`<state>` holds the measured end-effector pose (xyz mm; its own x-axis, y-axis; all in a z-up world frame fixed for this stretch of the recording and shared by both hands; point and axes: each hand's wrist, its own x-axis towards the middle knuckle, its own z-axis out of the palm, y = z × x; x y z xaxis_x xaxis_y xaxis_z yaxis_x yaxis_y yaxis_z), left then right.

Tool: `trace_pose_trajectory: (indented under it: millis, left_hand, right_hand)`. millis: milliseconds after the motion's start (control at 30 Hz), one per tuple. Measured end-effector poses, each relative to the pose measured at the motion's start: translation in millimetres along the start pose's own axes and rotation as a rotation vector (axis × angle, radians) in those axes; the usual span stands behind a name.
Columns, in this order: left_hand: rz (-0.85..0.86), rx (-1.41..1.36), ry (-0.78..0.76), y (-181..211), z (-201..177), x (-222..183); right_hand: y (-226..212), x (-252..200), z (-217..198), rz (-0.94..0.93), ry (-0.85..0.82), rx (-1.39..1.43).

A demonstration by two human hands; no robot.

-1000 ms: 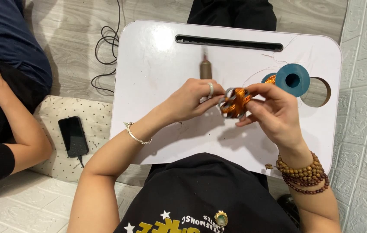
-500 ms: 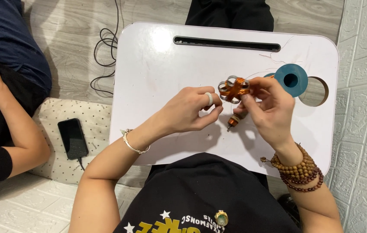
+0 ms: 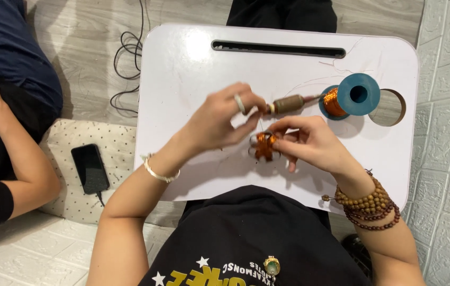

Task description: Winding thin copper wire around the slots of a motor armature by hand on a small table.

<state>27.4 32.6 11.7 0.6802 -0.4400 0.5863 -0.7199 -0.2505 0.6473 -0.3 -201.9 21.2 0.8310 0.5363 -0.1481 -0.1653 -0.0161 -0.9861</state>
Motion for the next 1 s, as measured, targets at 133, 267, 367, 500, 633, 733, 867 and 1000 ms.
trace_pose_trajectory:
  millis: [133, 267, 367, 500, 633, 733, 867, 1000]
  left_hand:
    - [-0.115, -0.243, -0.022, -0.1, -10.3, 6.7]
    - [-0.154, -0.448, -0.074, -2.0, 3.7, 1.8]
    - [-0.150, -0.419, -0.069, 1.9, 20.1, -2.6]
    - [-0.150, -0.285, -0.092, 31.8, 18.8, -2.2]
    - [0.003, -0.034, -0.104, 31.5, 16.1, 0.4]
    - [0.148, 0.131, -0.090, 19.6, 18.0, -0.7]
    - [0.250, 0.250, -0.113, 22.7, 7.0, 4.7]
    - [0.260, 0.276, -0.148, 27.6, 0.9, 8.6]
  right_hand:
    - [-2.1, -3.7, -6.9, -0.023, -0.070, 0.102]
    - [7.7, -7.8, -17.7, -0.212, -0.026, 0.320]
    - [12.6, -6.4, -23.3, -0.297, 0.116, 0.409]
    - [4.5, -6.2, -22.9, -0.367, 0.493, 0.179]
    - [-11.3, -4.7, -5.9, -0.419, 0.473, -0.113]
    - [-17.3, -3.6, -1.7, -0.374, 0.374, -0.247]
    - [-19.0, -7.6, -7.4, -0.162, 0.194, -0.175]
    - [-16.4, -9.9, -13.8, -0.041, 0.089, -0.100]
